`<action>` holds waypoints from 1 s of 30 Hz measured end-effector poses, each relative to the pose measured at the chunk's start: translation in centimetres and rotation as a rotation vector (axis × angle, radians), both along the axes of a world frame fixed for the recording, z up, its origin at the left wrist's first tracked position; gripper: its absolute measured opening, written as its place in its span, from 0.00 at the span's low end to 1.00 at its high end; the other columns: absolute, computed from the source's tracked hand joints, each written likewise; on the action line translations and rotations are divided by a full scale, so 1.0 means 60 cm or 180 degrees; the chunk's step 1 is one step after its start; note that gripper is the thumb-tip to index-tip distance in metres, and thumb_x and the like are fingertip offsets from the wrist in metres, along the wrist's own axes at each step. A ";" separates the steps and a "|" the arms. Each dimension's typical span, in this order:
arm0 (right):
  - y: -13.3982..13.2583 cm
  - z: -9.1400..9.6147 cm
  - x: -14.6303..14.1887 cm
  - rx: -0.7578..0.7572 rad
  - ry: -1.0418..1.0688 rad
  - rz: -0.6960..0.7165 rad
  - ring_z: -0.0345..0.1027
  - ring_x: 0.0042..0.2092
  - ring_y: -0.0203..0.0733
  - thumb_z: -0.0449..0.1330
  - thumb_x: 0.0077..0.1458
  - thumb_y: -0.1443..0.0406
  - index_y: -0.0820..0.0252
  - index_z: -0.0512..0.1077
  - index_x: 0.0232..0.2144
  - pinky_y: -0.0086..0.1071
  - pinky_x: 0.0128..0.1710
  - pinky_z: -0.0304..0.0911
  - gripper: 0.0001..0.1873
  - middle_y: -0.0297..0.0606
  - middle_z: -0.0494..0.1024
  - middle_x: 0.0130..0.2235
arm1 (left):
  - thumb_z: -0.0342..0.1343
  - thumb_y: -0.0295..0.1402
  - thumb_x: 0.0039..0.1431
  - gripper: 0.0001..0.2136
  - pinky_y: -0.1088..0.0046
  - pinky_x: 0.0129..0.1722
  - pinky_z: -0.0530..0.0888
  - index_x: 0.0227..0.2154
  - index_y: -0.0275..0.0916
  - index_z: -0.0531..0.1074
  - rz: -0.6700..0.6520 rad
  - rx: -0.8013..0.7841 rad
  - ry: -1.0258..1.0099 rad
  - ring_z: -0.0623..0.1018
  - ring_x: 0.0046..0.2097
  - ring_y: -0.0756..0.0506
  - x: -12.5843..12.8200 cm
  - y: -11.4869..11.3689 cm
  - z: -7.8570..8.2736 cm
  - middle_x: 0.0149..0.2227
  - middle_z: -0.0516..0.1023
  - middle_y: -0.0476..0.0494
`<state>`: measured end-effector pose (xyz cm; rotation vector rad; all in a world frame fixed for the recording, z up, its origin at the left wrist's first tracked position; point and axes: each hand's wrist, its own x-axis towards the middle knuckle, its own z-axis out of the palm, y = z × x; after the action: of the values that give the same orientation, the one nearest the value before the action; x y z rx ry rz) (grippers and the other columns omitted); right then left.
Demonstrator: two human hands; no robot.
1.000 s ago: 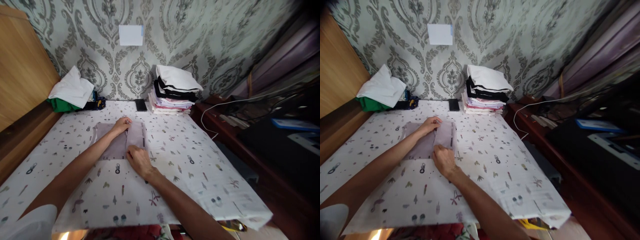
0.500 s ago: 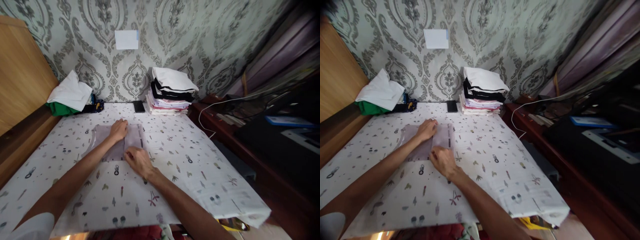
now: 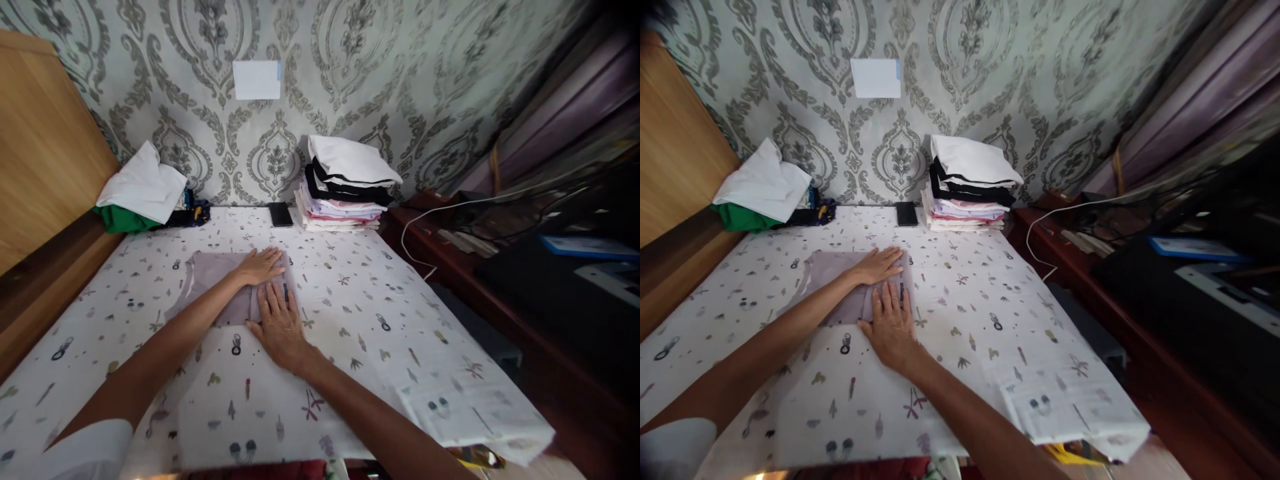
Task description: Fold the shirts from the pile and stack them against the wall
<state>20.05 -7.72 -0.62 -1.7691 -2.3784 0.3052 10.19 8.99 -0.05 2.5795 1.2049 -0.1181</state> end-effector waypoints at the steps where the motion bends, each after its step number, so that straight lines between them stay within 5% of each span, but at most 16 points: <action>1: -0.001 0.002 0.000 -0.0019 -0.0009 0.0001 0.34 0.73 0.54 0.46 0.67 0.49 0.70 0.50 0.70 0.55 0.71 0.31 0.39 0.54 0.45 0.71 | 0.34 0.52 0.68 0.34 0.47 0.69 0.42 0.71 0.40 0.44 0.0040 -0.0022 0.0040 0.41 0.73 0.40 0.006 0.005 0.000 0.73 0.40 0.41; 7: -0.001 0.006 0.000 -0.0167 -0.0050 0.0059 0.29 0.73 0.53 0.44 0.67 0.48 0.70 0.47 0.70 0.56 0.70 0.28 0.40 0.52 0.43 0.72 | 0.34 0.55 0.66 0.36 0.37 0.66 0.43 0.71 0.40 0.43 0.0440 0.0023 0.0138 0.40 0.73 0.37 0.053 0.037 -0.001 0.74 0.36 0.38; 11: -0.007 0.005 -0.001 -0.0084 0.0104 0.0121 0.31 0.73 0.53 0.45 0.68 0.49 0.71 0.49 0.70 0.57 0.70 0.29 0.39 0.52 0.45 0.72 | 0.37 0.53 0.67 0.32 0.39 0.66 0.46 0.69 0.43 0.50 0.0755 0.0270 -0.0106 0.44 0.73 0.36 0.071 0.055 -0.006 0.73 0.43 0.38; 18: -0.005 0.015 0.040 0.0560 0.0851 -0.0144 0.55 0.67 0.53 0.46 0.68 0.58 0.68 0.68 0.60 0.50 0.66 0.50 0.27 0.53 0.64 0.65 | 0.39 0.38 0.71 0.20 0.52 0.61 0.62 0.60 0.35 0.61 0.1310 0.0972 -0.0725 0.66 0.63 0.36 0.063 0.036 0.027 0.62 0.68 0.28; 24: 0.007 0.016 0.082 0.0451 0.0584 -0.1145 0.64 0.54 0.57 0.53 0.62 0.58 0.66 0.69 0.54 0.49 0.55 0.60 0.23 0.52 0.73 0.50 | 0.42 0.37 0.70 0.16 0.64 0.49 0.71 0.54 0.40 0.68 0.0997 0.0635 -0.0587 0.77 0.51 0.39 0.046 -0.025 0.050 0.48 0.79 0.37; 30: -0.007 0.015 0.073 0.0338 0.0295 -0.1318 0.63 0.53 0.56 0.55 0.61 0.56 0.64 0.69 0.50 0.49 0.56 0.57 0.21 0.51 0.72 0.50 | 0.48 0.29 0.63 0.22 0.66 0.49 0.71 0.59 0.52 0.68 0.0607 0.0133 -0.0298 0.78 0.53 0.39 0.050 -0.010 0.046 0.55 0.78 0.46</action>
<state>24.44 -8.17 0.26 -2.0830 -1.8684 0.1947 13.21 8.39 2.69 2.4585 1.4232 0.0678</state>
